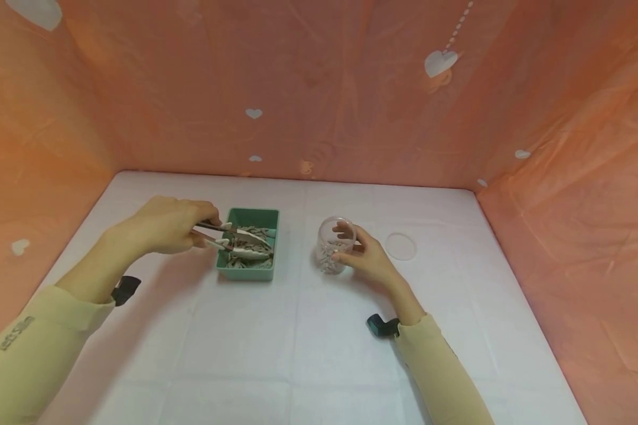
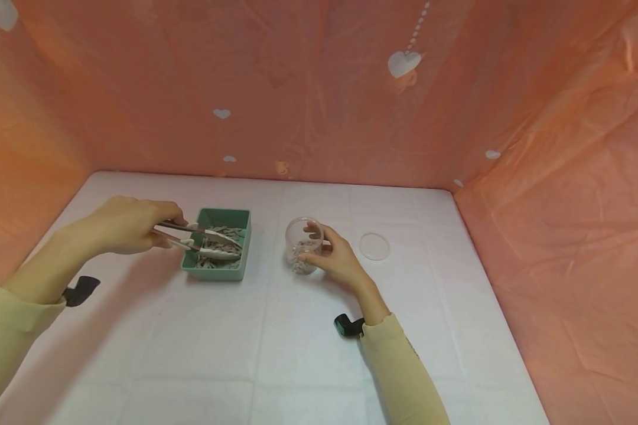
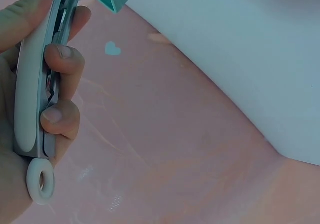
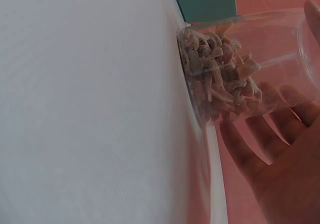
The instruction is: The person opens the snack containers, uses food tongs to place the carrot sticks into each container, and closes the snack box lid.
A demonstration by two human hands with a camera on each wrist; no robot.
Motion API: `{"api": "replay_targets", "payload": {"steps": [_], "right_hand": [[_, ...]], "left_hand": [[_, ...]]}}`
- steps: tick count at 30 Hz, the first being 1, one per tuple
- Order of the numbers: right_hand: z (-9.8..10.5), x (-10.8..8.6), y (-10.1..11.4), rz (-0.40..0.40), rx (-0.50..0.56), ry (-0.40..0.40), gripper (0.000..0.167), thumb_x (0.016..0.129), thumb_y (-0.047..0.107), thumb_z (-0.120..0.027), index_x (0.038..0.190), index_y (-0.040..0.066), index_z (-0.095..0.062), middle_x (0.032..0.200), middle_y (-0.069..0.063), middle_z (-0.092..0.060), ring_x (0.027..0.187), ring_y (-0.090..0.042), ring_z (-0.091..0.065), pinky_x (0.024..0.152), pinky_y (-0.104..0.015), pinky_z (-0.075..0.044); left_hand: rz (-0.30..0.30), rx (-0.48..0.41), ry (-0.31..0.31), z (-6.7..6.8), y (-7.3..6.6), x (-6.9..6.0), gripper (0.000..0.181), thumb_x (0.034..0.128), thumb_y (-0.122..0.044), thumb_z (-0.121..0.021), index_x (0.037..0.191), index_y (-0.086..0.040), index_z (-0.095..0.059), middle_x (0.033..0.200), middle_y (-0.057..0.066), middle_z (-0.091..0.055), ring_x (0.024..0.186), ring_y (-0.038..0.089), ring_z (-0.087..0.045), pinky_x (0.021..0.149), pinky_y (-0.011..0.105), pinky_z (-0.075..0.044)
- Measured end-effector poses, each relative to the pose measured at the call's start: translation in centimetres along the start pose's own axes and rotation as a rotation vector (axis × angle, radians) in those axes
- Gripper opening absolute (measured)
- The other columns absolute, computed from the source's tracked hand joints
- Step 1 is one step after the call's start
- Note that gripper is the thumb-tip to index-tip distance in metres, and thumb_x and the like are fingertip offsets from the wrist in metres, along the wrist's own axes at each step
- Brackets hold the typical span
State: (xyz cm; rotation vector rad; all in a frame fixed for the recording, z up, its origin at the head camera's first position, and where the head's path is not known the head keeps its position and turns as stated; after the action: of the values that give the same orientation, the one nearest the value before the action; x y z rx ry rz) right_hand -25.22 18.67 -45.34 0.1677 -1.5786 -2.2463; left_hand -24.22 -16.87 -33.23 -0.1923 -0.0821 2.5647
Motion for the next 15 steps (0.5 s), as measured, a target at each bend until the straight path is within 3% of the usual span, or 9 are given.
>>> {"api": "replay_targets", "payload": {"steps": [15], "right_hand": [[0.0,0.0,-0.2,0.001,-0.008,-0.002,0.071,0.088,0.003,-0.082,0.151,0.002,-0.049,0.146,-0.018,-0.058,0.135,-0.036,-0.055,0.111,-0.053,-0.044]], "left_hand": [[0.03,-0.018,-0.048,0.4,0.8,-1.1,0.034,0.0837,-0.028,-0.087,0.113,-0.025,-0.071,0.108,-0.003,-0.076,0.081,0.021,-0.07,0.062,0.048,-0.049]]}}
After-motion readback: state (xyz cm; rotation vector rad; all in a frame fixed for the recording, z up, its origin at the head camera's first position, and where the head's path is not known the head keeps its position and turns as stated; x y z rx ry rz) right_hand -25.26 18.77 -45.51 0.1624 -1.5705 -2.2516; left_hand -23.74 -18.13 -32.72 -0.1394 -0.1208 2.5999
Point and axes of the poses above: each hand's wrist, its own x-axis towards the middle knuckle, its own z-axis out of the back of the hand, y = z × x, the point moved 5 cm from there along x, towards the middle knuckle
